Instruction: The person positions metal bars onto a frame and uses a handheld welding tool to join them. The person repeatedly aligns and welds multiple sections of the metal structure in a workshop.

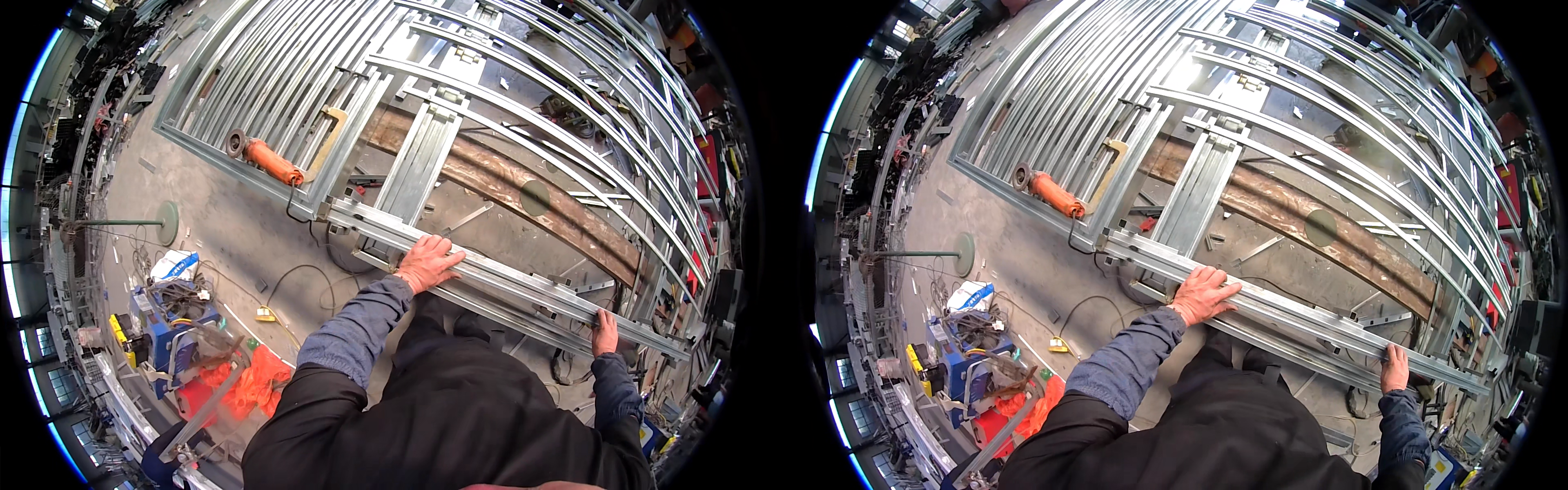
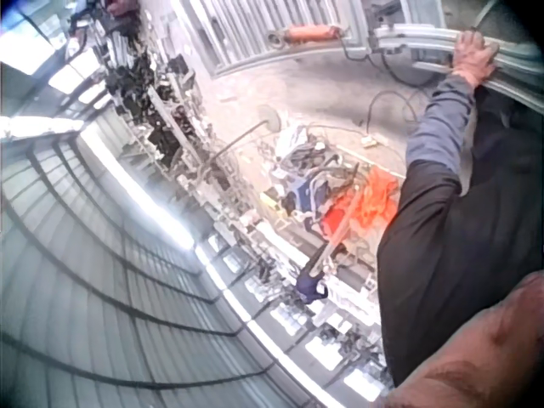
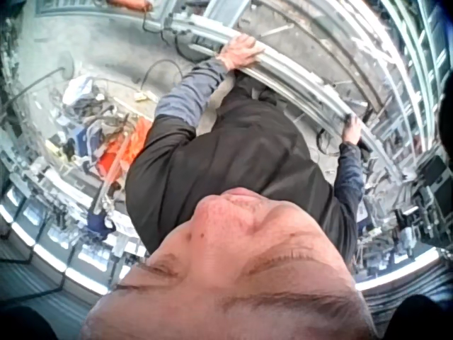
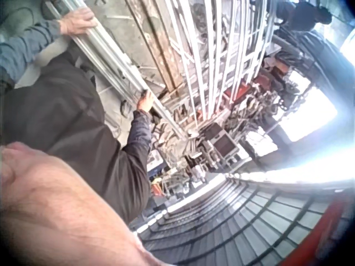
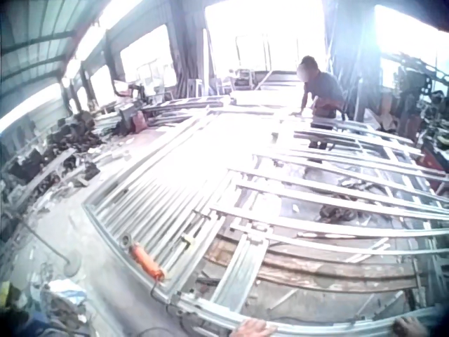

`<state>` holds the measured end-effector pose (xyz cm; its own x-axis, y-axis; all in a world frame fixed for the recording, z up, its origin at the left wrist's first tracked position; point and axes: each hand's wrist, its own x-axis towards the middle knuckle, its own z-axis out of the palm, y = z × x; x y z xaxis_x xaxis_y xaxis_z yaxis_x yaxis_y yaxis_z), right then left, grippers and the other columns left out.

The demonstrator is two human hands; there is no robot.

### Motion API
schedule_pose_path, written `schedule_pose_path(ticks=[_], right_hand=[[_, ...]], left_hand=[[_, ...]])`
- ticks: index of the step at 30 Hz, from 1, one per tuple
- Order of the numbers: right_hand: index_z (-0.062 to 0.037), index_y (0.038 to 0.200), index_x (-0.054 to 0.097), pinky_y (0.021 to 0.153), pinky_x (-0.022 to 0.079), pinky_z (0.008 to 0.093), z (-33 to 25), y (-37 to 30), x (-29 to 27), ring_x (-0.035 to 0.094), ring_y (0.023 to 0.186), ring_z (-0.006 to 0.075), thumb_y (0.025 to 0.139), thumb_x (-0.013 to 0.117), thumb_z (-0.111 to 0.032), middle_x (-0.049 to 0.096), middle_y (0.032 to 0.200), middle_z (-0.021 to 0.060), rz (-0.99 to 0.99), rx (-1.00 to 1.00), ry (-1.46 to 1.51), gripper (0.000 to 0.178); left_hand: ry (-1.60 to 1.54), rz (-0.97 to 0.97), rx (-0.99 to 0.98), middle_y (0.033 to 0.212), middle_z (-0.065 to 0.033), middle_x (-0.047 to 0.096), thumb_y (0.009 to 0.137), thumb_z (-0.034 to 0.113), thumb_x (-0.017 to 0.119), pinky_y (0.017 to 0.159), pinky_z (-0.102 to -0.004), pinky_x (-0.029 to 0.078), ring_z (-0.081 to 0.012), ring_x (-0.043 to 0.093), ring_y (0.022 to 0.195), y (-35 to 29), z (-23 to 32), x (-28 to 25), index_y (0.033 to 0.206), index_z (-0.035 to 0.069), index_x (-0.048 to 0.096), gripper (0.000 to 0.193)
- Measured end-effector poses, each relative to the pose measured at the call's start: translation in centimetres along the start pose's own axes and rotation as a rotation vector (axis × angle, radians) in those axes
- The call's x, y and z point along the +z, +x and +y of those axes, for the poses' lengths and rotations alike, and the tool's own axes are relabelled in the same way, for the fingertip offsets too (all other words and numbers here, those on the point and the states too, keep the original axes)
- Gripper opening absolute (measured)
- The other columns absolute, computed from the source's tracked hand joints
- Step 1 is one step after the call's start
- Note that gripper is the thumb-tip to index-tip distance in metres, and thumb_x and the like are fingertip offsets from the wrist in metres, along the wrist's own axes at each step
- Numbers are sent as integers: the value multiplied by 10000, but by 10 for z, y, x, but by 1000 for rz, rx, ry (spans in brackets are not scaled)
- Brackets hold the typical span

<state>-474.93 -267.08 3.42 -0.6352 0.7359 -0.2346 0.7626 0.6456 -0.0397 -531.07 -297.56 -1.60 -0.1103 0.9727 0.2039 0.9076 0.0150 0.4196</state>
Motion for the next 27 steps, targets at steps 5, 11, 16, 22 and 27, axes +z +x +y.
schedule_pose_path(ticks=[5,11,16,22,27], right_hand=[[-70,1392,612,1132,485,471,4,-6,5,563,1327,417,800,642,85,616,1406,169,5,24,-4,613],[-50,1336,639,1128,490,473,-34,-72,-10,591,1296,404,829,801,-70,631,1372,184,239,145,113,533],[-30,1225,692,1062,499,480,61,-99,31,605,1185,385,954,730,-253,655,1251,163,247,167,89,352],[-3,1044,809,1079,458,498,148,-58,61,654,1138,363,960,665,-419,760,1166,184,-350,373,-125,449],[-106,1320,747,1009,574,479,255,-42,135,725,1213,347,1045,521,-367,757,1319,159,-197,329,-81,441]], left_hand=[[-19,11,-12,1131,-39,587,816,499,837,977,-433,458,-272,574,1113,3,1,0,1319,256,729,569],[14,-84,-57,1059,-82,577,785,388,896,920,-491,458,-331,577,1056,15,19,-5,1287,221,757,548],[-15,-33,-99,1164,-127,602,766,247,903,1048,-527,426,-395,546,1151,12,35,4,1293,142,730,564],[208,-160,-206,1342,-157,606,840,197,834,1202,-533,364,-399,528,1313,20,67,-5,1396,92,641,597],[292,-272,-365,1536,-178,550,818,135,841,1248,-527,331,-400,480,1443,21,99,-5,1503,92,576,736]])
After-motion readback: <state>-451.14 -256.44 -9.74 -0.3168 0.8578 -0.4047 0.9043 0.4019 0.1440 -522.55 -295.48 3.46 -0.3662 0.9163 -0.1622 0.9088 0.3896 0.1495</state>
